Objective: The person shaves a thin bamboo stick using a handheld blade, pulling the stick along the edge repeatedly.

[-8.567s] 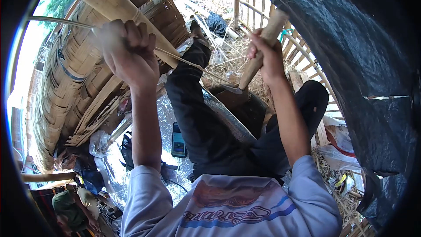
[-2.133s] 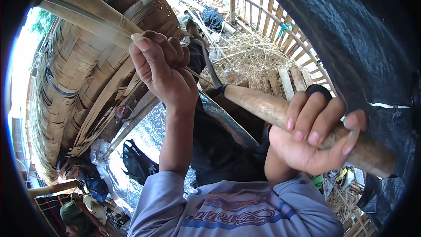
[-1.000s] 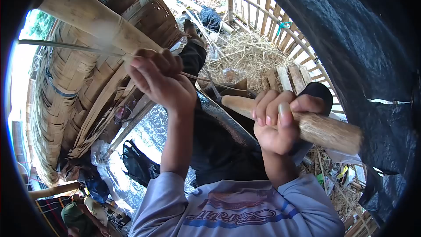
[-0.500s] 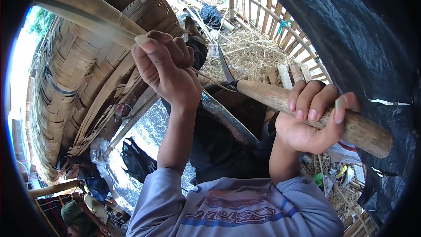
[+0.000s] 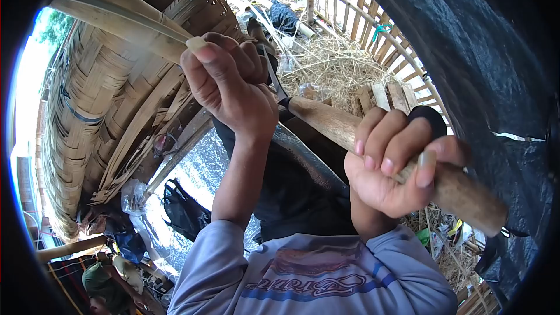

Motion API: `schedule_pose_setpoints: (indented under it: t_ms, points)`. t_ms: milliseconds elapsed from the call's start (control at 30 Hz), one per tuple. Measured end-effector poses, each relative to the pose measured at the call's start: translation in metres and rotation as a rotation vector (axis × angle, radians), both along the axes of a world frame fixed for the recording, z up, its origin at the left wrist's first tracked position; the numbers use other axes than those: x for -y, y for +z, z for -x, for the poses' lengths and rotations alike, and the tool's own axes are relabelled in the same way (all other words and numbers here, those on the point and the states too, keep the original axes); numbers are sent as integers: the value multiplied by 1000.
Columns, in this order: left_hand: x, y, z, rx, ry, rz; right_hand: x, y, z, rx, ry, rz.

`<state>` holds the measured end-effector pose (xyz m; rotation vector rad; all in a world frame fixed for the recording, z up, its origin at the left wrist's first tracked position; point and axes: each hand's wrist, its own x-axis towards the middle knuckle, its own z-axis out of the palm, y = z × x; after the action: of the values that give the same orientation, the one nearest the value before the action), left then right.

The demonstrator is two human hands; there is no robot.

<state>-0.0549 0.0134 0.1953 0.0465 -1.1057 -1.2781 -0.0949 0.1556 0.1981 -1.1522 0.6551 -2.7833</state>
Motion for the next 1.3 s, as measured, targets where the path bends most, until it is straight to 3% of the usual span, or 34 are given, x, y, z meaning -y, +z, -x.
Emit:
schedule_pose_setpoints:
  t_ms: [33,67,167,300,333,433,500,533,633,733,800,833,933,1133,1233,1300]
  points:
    - [-2,0,1,-1,2,2,1,-1,-3,-1,-30,29]
    - [-4,0,1,52,39,5,2,-16,-5,-31,23,-167]
    - [3,-2,3,86,82,67,8,-30,3,-3,133,-165]
    - [2,-2,-2,21,5,6,-2,0,-3,-51,53,-11]
    - [1,-2,-3,34,15,4,3,-12,-6,-91,27,-105]
    - [-1,-1,-3,54,6,34,11,-46,-4,-230,-283,-761]
    - [3,0,2,73,-4,59,6,-44,-11,125,1,-353]
    - [2,2,2,44,7,5,7,-30,-4,-35,29,-179]
    - [-1,3,0,35,-14,-16,-11,-4,-4,-51,7,-88]
    - [4,-2,-5,51,-74,34,-3,-24,4,-147,78,-170]
    - [7,-5,-10,-14,-249,40,3,-35,10,-57,101,-198]
    - [10,-5,-10,-13,-251,42,4,-35,11,55,83,-141]
    - [12,-8,-19,-50,-460,79,-7,-10,15,69,97,90]
    - [16,-11,-22,-71,-489,72,0,-37,18,-33,42,-287]
    - [16,-11,-23,-134,-610,78,-12,-15,15,100,107,50]
    - [15,-11,-27,-105,-603,68,-17,-8,10,62,121,39]
